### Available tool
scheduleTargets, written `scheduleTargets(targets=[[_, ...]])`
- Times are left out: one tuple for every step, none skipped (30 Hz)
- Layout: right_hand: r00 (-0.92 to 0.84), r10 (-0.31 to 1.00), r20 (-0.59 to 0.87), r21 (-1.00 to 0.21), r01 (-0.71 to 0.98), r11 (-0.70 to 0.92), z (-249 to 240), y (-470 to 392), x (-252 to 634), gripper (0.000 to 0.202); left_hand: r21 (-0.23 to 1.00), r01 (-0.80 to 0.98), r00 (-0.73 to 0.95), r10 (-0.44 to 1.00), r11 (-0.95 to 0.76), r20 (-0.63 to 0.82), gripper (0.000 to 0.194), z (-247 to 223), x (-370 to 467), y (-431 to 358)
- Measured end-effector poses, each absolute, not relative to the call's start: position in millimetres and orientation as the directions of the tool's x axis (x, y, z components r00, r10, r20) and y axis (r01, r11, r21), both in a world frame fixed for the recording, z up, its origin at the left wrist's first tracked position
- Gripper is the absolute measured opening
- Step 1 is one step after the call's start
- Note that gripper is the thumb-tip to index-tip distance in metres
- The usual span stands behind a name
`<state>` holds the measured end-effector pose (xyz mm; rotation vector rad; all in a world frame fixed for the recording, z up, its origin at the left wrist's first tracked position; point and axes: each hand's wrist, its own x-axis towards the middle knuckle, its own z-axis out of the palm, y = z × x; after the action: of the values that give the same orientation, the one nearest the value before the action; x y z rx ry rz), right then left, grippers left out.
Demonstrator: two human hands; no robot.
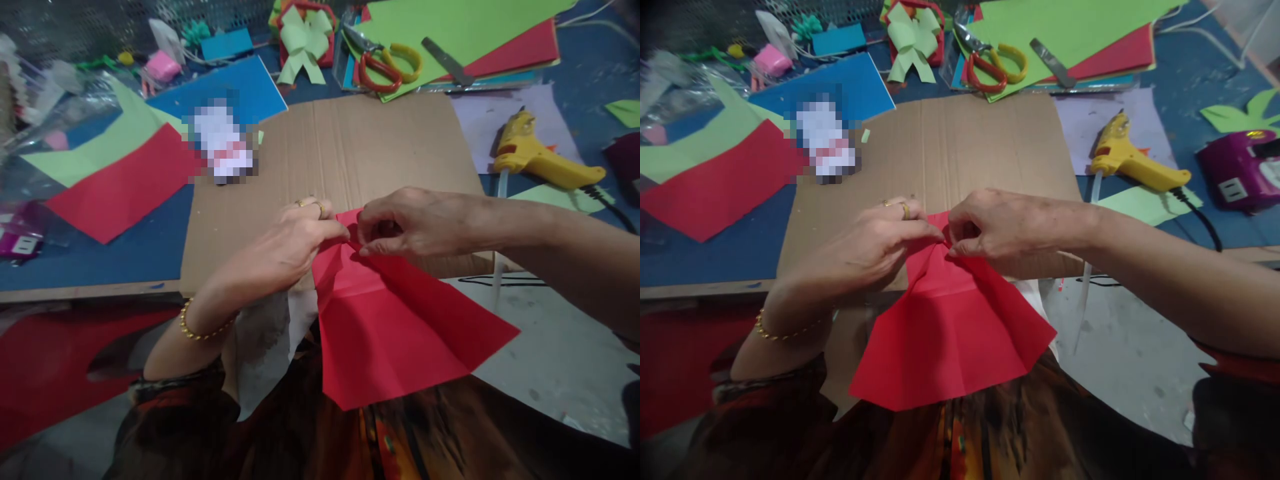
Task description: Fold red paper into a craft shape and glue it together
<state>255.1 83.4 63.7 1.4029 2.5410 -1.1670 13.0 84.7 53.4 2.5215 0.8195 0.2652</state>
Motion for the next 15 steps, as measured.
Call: scheduleTargets(targets=[[-0.586, 0.731, -0.348, -0.605, 0.736, 0.302, 63.3, 82.6, 254.6, 0.014, 0.494, 0.507, 0.802, 0.596, -0.707, 0.03, 0.041, 53.7, 13.7, 84.9], [-0.575, 0.742, -0.344, -0.608, 0.739, 0.29, 62.2, 81.9, 254.1, 0.012, 0.497, 0.51, 0.802, 0.597, -0.702, 0.022, 0.04, 54.1, 14.5, 85.1], [-0.565, 0.753, -0.338, -0.61, 0.741, 0.282, 60.7, 81.1, 253.6, 0.011, 0.501, 0.508, 0.803, 0.596, -0.7, 0.018, 0.039, 54.4, 15.2, 85.5], [-0.556, 0.762, -0.332, -0.609, 0.743, 0.277, 58.9, 80.5, 253.1, 0.011, 0.506, 0.505, 0.804, 0.594, -0.699, 0.017, 0.038, 54.7, 16.0, 85.9], [-0.548, 0.771, -0.325, -0.606, 0.746, 0.275, 57.1, 79.9, 252.7, 0.012, 0.509, 0.505, 0.804, 0.595, -0.697, 0.018, 0.036, 54.7, 16.7, 86.4], [-0.54, 0.778, -0.321, -0.603, 0.75, 0.272, 55.6, 79.6, 252.3, 0.012, 0.512, 0.504, 0.803, 0.596, -0.696, 0.018, 0.035, 54.6, 17.4, 86.8], [-0.534, 0.782, -0.323, -0.599, 0.755, 0.268, 54.5, 79.3, 252.0, 0.012, 0.513, 0.505, 0.802, 0.597, -0.694, 0.018, 0.034, 54.1, 18.1, 87.3], [-0.527, 0.784, -0.328, -0.596, 0.76, 0.261, 53.9, 79.1, 251.6, 0.012, 0.512, 0.505, 0.803, 0.596, -0.695, 0.017, 0.033, 53.4, 18.7, 87.7], [-0.519, 0.787, -0.333, -0.593, 0.765, 0.253, 53.8, 79.0, 251.2, 0.012, 0.51, 0.504, 0.803, 0.595, -0.697, 0.019, 0.033, 52.4, 19.2, 88.1], [-0.51, 0.791, -0.339, -0.59, 0.77, 0.244, 54.3, 78.9, 250.6, 0.012, 0.51, 0.502, 0.804, 0.594, -0.698, 0.022, 0.032, 51.4, 19.6, 88.4], [-0.499, 0.795, -0.344, -0.588, 0.775, 0.233, 55.2, 78.7, 249.9, 0.011, 0.511, 0.499, 0.804, 0.594, -0.7, 0.029, 0.032, 50.4, 19.8, 88.6], [-0.49, 0.8, -0.347, -0.585, 0.78, 0.223, 56.5, 78.4, 249.1, 0.011, 0.511, 0.5, 0.8, 0.598, -0.699, 0.036, 0.031, 49.7, 19.8, 88.7], [-0.485, 0.8, -0.352, -0.583, 0.783, 0.218, 57.8, 78.1, 248.5, 0.01, 0.512, 0.51, 0.791, 0.61, -0.691, 0.036, 0.031, 49.4, 19.5, 88.7], [-0.48, 0.801, -0.358, -0.579, 0.787, 0.213, 59.1, 77.6, 248.0, 0.009, 0.514, 0.527, 0.778, 0.628, -0.677, 0.03, 0.03, 49.8, 19.1, 88.6], [-0.479, 0.801, -0.359, -0.579, 0.788, 0.211, 60.0, 77.2, 247.8, 0.008, 0.517, 0.549, 0.76, 0.65, -0.656, 0.018, 0.029, 50.7, 18.5, 88.5]])
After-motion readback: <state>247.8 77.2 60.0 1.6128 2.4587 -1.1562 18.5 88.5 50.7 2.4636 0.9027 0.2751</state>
